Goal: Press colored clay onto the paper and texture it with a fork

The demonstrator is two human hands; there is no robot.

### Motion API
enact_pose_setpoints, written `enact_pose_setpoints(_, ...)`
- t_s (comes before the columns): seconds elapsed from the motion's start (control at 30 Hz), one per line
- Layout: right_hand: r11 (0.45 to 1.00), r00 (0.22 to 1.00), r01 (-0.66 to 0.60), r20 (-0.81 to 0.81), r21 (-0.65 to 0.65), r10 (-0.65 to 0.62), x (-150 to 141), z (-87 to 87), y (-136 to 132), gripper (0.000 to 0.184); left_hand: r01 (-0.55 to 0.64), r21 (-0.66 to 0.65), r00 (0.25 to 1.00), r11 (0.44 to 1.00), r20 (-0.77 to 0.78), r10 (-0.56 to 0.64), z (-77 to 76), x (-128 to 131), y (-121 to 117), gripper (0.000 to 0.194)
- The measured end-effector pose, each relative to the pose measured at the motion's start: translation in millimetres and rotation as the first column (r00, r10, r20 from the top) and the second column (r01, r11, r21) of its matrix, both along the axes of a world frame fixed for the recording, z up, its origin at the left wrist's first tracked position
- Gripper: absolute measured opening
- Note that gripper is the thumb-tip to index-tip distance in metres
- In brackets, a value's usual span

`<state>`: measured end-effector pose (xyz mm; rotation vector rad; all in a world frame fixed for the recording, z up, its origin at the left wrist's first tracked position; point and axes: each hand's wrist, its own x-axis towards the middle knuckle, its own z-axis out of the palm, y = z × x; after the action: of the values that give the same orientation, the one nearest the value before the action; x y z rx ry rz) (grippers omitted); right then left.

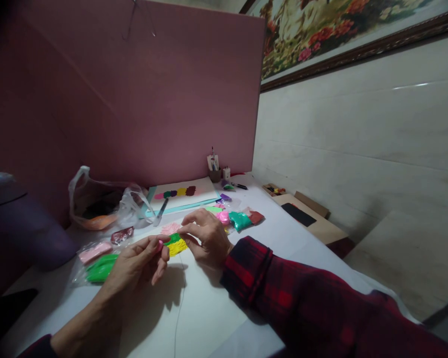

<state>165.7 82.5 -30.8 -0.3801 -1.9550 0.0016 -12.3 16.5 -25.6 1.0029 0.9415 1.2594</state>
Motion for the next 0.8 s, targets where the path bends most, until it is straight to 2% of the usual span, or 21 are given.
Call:
enact_pose_setpoints(0.13,1.000,1.000,-0.003,0.002,-0.004,0.003,0.1,-0.8,0.7,0.012,0.010,-0.031,1.000,0.999,-0.018,-0.010,-1.5,3.7,-2.7,0.038)
enact_pose_setpoints(0.37,1.000,1.000,-0.003,0.002,-0.012,0.003,0.1,-2.1,2.3,0.012,-0.048,-0.042,0.998,0.998,-0.034,0.047,2.8,4.7,-5.7,0.041)
enact_pose_setpoints(0.47,1.000,1.000,-0.008,-0.003,-0.016,0.008,-0.1,-1.6,1.7,0.012,-0.007,-0.025,0.999,1.000,-0.037,0.006,5.3,4.0,-6.8,0.044)
enact_pose_setpoints(0.57,1.000,1.000,-0.012,-0.001,-0.018,0.012,0.0,-0.9,1.2,0.011,0.048,-0.013,0.997,0.999,-0.059,-0.049,5.6,3.5,-6.0,0.037)
enact_pose_setpoints(0.8,1.000,1.000,-0.010,0.001,-0.024,0.010,0.0,-0.6,1.9,0.010,0.003,-0.066,1.000,0.998,0.000,-0.003,1.3,4.2,-2.9,0.030)
